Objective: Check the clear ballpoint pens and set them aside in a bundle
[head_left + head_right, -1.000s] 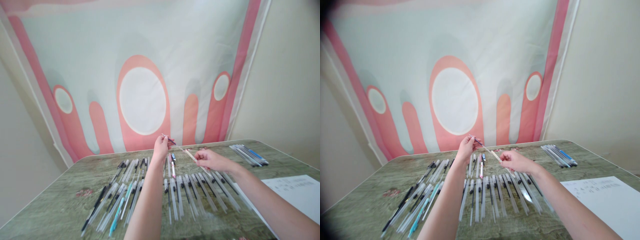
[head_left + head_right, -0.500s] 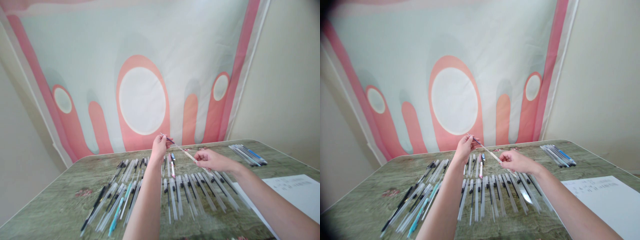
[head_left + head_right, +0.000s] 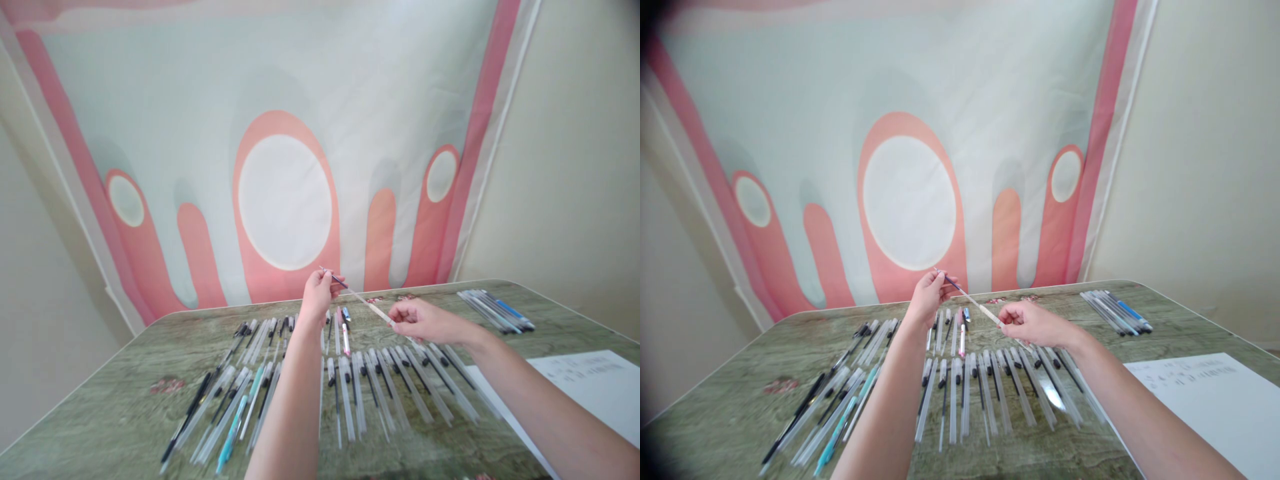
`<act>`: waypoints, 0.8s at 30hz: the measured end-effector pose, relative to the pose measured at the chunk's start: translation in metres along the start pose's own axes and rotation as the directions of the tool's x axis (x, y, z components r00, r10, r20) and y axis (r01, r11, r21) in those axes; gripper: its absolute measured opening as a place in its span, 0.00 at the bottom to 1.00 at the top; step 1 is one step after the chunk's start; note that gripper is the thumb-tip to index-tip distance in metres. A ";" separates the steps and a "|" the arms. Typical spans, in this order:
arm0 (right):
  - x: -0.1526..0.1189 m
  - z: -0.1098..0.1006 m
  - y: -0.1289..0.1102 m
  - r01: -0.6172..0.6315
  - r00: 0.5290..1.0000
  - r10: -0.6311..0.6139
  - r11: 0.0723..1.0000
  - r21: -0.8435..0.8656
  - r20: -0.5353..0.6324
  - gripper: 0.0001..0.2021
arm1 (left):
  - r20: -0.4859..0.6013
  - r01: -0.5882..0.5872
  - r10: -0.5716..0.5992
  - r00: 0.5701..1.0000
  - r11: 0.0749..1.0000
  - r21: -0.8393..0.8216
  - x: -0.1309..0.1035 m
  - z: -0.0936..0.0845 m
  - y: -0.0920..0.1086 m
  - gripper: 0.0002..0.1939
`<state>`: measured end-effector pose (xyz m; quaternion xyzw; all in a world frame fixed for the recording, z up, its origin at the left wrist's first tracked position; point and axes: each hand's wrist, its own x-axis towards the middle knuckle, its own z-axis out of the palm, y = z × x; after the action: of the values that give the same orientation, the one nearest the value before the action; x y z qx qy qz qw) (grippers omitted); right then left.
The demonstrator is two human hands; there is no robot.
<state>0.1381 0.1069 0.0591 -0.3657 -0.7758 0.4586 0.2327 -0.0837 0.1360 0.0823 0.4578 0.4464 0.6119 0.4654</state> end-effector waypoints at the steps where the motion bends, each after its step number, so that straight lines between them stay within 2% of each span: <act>1: 0.000 0.000 0.000 0.000 1.000 0.000 1.000 0.000 -0.001 0.09 | -0.001 -0.004 0.004 1.000 1.000 -0.001 0.000 0.000 0.000 0.05; 17: 0.000 0.003 -0.005 -0.044 0.998 0.044 0.999 -0.014 -0.041 0.09 | -0.001 -0.010 0.010 1.000 0.999 0.037 0.000 0.003 0.000 0.06; 24: 0.001 0.003 -0.004 -0.056 0.996 0.055 0.998 -0.010 -0.068 0.10 | 0.031 -0.018 0.017 0.999 0.999 0.039 -0.002 0.005 0.001 0.05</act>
<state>0.1336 0.1047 0.0610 -0.4039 -0.7598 0.4473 0.2439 -0.0784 0.1344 0.0839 0.4802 0.4471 0.6000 0.4576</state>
